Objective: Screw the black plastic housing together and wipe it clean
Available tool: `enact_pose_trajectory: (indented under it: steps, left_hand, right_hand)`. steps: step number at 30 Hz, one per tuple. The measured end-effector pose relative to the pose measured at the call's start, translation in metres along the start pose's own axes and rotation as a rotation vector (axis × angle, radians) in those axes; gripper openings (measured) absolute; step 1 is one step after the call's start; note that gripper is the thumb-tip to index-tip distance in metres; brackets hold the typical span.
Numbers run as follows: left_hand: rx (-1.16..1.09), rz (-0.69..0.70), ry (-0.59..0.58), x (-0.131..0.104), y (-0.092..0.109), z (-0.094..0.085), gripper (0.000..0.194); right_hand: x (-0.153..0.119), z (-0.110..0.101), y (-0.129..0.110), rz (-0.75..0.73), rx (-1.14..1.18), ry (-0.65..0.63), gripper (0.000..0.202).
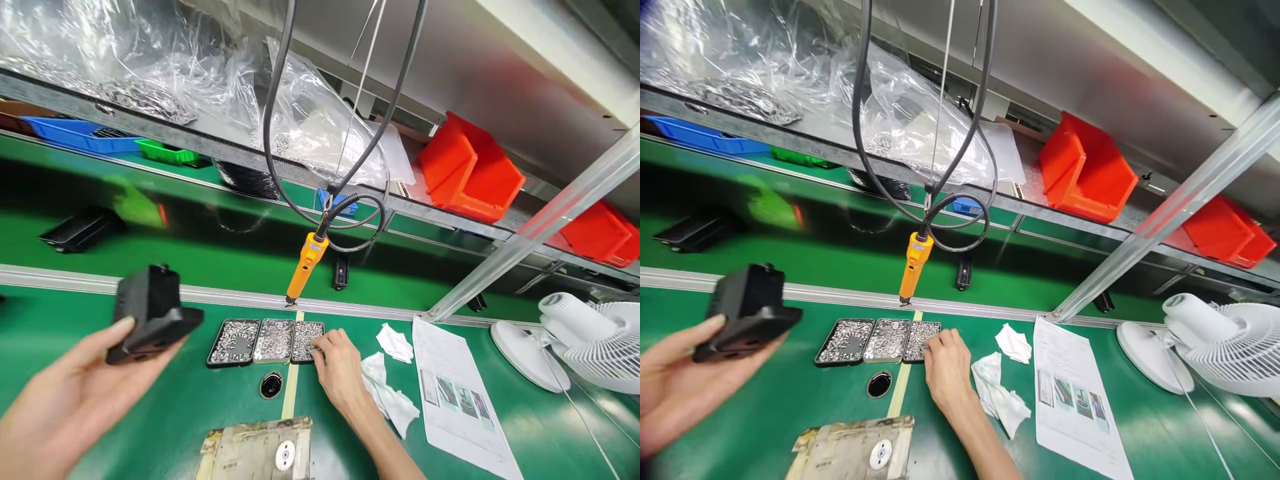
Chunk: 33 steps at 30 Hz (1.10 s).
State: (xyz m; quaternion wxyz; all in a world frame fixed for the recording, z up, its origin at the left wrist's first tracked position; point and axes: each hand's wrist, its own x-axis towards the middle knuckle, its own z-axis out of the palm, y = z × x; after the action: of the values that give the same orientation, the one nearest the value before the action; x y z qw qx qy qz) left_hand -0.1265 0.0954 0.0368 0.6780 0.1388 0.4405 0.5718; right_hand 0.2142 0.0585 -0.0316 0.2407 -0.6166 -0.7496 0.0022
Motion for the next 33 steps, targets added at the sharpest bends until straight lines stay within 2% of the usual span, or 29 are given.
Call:
enact_pose_trajectory:
  steps: [1,2,5,8,13,17,21,23,25,27,30,33]
  left_hand:
    - [-0.061,0.018,0.051,-0.006,-0.013,0.004,0.043]
    - [-0.096,-0.017,0.048,-0.01,-0.027,0.007,0.045]
    - [-0.108,-0.027,0.022,-0.014,-0.063,0.012,0.049]
    - [-0.084,0.034,-0.045,-0.011,-0.079,0.008,0.053]
    - [-0.088,0.09,-0.099,-0.01,-0.083,0.002,0.054]
    - [-0.095,0.103,-0.119,-0.012,-0.086,0.003,0.055]
    - [-0.094,0.082,-0.129,-0.014,-0.089,0.004,0.051]
    - [-0.096,0.081,-0.13,-0.017,-0.089,0.005,0.048]
    - [-0.095,0.083,-0.131,-0.019,-0.09,0.006,0.048]
    - [-0.089,0.08,-0.137,-0.02,-0.091,0.006,0.047]
    - [-0.089,0.082,-0.136,-0.019,-0.092,0.006,0.044]
    - [-0.105,0.078,-0.129,-0.019,-0.089,0.007,0.044]
  right_hand:
    - [0.007,0.006,0.001,0.004,-0.021,-0.027,0.008]
    - [0.012,0.011,0.002,0.007,-0.039,-0.053,0.005]
    - [0.018,0.019,0.004,0.003,-0.067,-0.111,0.02]
    - [0.019,0.018,0.005,-0.006,-0.06,-0.138,0.026]
    - [0.02,0.009,0.006,0.028,0.036,-0.106,0.011]
    - [-0.002,-0.011,-0.011,0.006,0.181,-0.064,0.013]
    - [-0.047,-0.041,-0.037,-0.178,0.378,-0.164,0.014]
    - [-0.065,-0.05,-0.044,-0.315,0.463,-0.161,0.01]
    - [-0.075,-0.053,-0.044,-0.423,0.438,-0.13,0.014]
    - [-0.076,-0.056,-0.042,-0.506,0.304,-0.14,0.019]
    - [-0.072,-0.064,-0.039,-0.608,0.099,-0.235,0.024]
    - [-0.07,-0.071,-0.038,-0.62,0.047,-0.317,0.029]
